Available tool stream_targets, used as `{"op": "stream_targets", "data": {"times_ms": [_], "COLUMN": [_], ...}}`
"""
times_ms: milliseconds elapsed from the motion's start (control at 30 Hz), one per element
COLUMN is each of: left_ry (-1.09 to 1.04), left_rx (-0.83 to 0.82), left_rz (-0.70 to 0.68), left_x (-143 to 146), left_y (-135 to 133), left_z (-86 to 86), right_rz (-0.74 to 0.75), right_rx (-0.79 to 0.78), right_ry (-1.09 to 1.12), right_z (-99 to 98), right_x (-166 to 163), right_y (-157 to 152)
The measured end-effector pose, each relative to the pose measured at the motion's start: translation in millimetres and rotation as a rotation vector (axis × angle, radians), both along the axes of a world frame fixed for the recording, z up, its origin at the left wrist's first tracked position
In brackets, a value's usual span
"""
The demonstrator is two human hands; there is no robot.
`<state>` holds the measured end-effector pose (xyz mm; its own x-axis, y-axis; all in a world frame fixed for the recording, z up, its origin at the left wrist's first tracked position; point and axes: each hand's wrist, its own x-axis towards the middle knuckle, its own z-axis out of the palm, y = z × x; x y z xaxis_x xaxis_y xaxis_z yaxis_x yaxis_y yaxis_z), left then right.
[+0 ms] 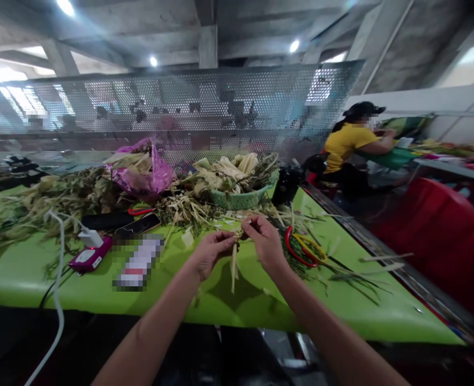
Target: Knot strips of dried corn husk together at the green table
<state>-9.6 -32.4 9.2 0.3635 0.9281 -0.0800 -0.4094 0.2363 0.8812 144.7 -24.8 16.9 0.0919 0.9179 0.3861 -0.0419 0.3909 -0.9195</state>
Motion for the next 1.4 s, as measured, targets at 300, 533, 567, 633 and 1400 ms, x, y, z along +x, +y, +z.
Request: {"op": "stream_targets", "data": {"times_ms": [300, 533, 567, 633, 1400], "left_ry": [-0.308, -0.245, -0.238, -0.238, 0.100], "left_rx": [-0.187, -0.157, -0.141, -0.114, 0.211], "left_rz": [-0.071, -0.066, -0.067, -0.066, 0.137], "left_x": [9.0, 5.2, 4.9, 4.7, 15.3], "left_y": [-37.1, -42.2, -42.1, -42.4, -40.5], "left_z": [-27.5, -29.1, -29.4, -30.1, -34.8], "right_rz": [-0.076, -0.049, -0.047, -0.046, 0.009], "right_rx": [-0.031, -0.028, -0.024, -0.019, -0.056], "right_ry": [0.110, 0.081, 0.077, 0.069, -0.035], "right_z": [-26.0, -34.3, -34.6, -34.9, -29.4], "right_x": [-11.3, -3.4, -3.5, -4.3, -0.4], "right_y": [-31.4, -32.3, -32.4, -32.8, -38.4]}}
